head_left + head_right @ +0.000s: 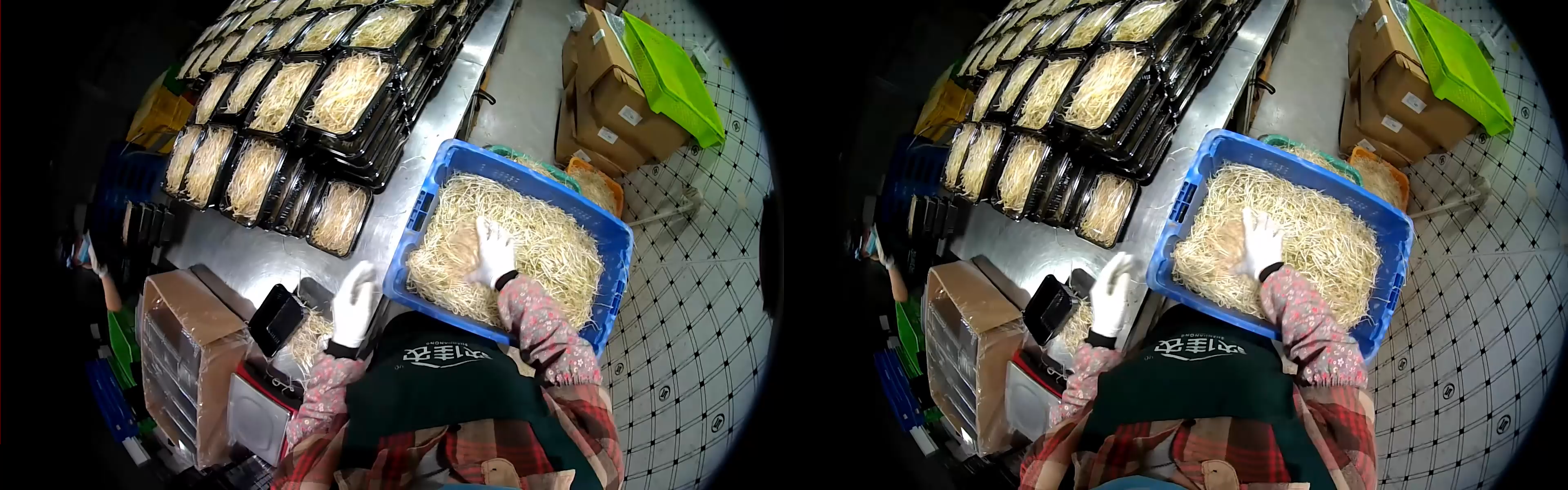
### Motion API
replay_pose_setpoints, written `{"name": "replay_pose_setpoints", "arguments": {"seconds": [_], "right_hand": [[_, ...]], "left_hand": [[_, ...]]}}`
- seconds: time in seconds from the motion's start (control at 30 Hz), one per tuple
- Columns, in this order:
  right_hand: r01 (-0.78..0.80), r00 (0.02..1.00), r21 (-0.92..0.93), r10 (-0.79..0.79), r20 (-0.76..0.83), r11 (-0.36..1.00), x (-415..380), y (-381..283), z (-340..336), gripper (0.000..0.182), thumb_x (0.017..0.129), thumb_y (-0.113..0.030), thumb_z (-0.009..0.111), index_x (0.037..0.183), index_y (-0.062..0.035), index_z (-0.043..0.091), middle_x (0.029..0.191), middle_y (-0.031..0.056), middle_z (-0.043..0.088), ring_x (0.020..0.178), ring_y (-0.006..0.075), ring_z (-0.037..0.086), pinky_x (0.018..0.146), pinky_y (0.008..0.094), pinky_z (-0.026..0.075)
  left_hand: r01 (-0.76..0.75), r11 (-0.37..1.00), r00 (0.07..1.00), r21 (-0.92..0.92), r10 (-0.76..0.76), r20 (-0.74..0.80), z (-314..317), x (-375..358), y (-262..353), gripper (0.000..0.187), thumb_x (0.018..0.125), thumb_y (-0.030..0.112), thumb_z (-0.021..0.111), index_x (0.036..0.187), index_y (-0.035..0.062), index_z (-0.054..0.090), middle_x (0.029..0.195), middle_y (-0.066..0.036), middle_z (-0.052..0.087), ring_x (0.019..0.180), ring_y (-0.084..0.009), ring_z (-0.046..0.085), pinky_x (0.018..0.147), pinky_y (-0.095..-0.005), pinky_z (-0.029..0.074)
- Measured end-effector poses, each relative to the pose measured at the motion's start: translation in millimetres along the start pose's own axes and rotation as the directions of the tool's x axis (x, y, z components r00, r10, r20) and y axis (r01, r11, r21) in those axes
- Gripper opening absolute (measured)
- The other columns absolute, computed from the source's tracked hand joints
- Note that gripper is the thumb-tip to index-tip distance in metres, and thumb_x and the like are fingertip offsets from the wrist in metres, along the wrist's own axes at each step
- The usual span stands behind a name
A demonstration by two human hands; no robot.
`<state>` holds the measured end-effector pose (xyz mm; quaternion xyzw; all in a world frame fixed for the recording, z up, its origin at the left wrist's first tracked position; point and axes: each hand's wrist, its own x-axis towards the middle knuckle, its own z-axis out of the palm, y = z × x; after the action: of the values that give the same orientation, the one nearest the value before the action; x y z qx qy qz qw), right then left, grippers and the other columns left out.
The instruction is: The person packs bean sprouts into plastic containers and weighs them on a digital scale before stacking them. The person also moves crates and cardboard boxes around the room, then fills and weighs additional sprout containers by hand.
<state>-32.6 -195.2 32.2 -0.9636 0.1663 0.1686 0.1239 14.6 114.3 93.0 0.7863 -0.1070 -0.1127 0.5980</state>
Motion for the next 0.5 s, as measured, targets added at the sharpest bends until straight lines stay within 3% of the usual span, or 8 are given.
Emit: {"name": "replay_pose_setpoints", "arguments": {"seconds": [0.03, 0.17, 0.3, 0.33, 0.37, 0.4, 0.47, 0.5], "right_hand": [[0.008, 1.000, 0.030, -0.008, 0.006, 1.000, 10, 10, -1, 0.140, 0.049, -0.040, 0.092, 0.152, -0.0045, 0.004, 0.146, 0.0269, 0.032, 0.133, 0.0438, 0.035, 0.110, 0.0548, 0.028], [-0.100, 0.995, 0.037, 0.100, 0.009, 0.994, 43, 43, -9, 0.138, 0.051, -0.041, 0.092, 0.152, -0.0038, 0.006, 0.145, 0.0251, 0.035, 0.132, 0.0384, 0.040, 0.109, 0.0511, 0.033], [-0.106, 0.994, -0.043, 0.106, 0.002, 0.993, 47, 41, -3, 0.136, 0.051, -0.040, 0.091, 0.151, -0.0023, 0.007, 0.142, 0.0250, 0.041, 0.125, 0.0372, 0.049, 0.105, 0.0448, 0.040], [-0.098, 0.995, 0.018, 0.098, 0.008, 0.995, 42, 39, -3, 0.126, 0.051, -0.034, 0.090, 0.149, -0.0011, 0.016, 0.127, 0.0241, 0.054, 0.111, 0.0366, 0.059, 0.096, 0.0428, 0.048], [0.086, 0.976, 0.022, -0.080, -0.201, 0.996, 38, 48, 16, 0.114, 0.051, -0.027, 0.087, 0.144, -0.0003, 0.027, 0.111, 0.0217, 0.062, 0.097, 0.0362, 0.063, 0.086, 0.0426, 0.051], [0.118, 0.983, 0.054, -0.109, -0.150, 0.992, 32, 42, 16, 0.109, 0.050, -0.024, 0.086, 0.142, -0.0011, 0.033, 0.101, 0.0201, 0.064, 0.092, 0.0361, 0.063, 0.083, 0.0426, 0.051], [0.272, 0.928, 0.033, -0.253, -0.273, 0.962, 23, 40, 37, 0.110, 0.050, -0.021, 0.086, 0.145, -0.0039, 0.032, 0.100, 0.0201, 0.064, 0.092, 0.0360, 0.062, 0.084, 0.0419, 0.051], [0.203, 0.973, 0.097, -0.189, -0.132, 0.974, 17, 30, 32, 0.112, 0.051, -0.019, 0.086, 0.146, -0.0036, 0.030, 0.110, 0.0207, 0.061, 0.102, 0.0350, 0.060, 0.091, 0.0421, 0.049]], "left_hand": [[-0.098, 0.983, 0.989, 0.155, 0.114, -0.092, -23, -3, 5, 0.037, 0.092, 0.001, 0.054, 0.129, -0.0010, 0.055, 0.120, -0.013, 0.064, 0.111, -0.0206, 0.060, 0.100, -0.0325, 0.045], [0.081, 0.972, 0.780, 0.222, 0.077, -0.622, -121, -30, -35, 0.039, 0.091, 0.005, 0.057, 0.130, -0.0017, 0.054, 0.128, -0.014, 0.059, 0.118, -0.0230, 0.055, 0.103, -0.0351, 0.041], [0.299, 0.868, 0.532, 0.396, 0.193, -0.824, -182, -82, -67, 0.053, 0.090, 0.007, 0.060, 0.139, -0.0020, 0.041, 0.143, -0.016, 0.044, 0.132, -0.0275, 0.041, 0.112, -0.0389, 0.031], [0.316, 0.875, 0.494, 0.365, 0.177, -0.851, -189, -92, -86, 0.055, 0.090, 0.009, 0.062, 0.139, -0.0033, 0.041, 0.143, -0.019, 0.043, 0.132, -0.0292, 0.040, 0.113, -0.0388, 0.030], [0.380, 0.869, 0.452, 0.316, 0.123, -0.884, -198, -101, -113, 0.056, 0.089, 0.010, 0.063, 0.138, -0.0044, 0.040, 0.142, -0.021, 0.043, 0.132, -0.0299, 0.040, 0.113, -0.0391, 0.029], [0.325, 0.928, 0.416, 0.184, 0.034, -0.909, -202, -106, -132, 0.057, 0.089, 0.010, 0.064, 0.138, -0.0061, 0.039, 0.139, -0.021, 0.045, 0.129, -0.0297, 0.042, 0.112, -0.0382, 0.031], [0.207, 0.978, 0.372, 0.004, -0.075, -0.925, -181, -105, -124, 0.059, 0.088, 0.010, 0.067, 0.138, -0.0050, 0.038, 0.132, -0.018, 0.050, 0.118, -0.0280, 0.049, 0.104, -0.0369, 0.038], [0.235, 0.972, 0.333, -0.003, -0.083, -0.939, -178, -108, -128, 0.057, 0.087, 0.015, 0.067, 0.134, -0.0040, 0.042, 0.129, -0.018, 0.052, 0.117, -0.0289, 0.051, 0.103, -0.0377, 0.039]]}}
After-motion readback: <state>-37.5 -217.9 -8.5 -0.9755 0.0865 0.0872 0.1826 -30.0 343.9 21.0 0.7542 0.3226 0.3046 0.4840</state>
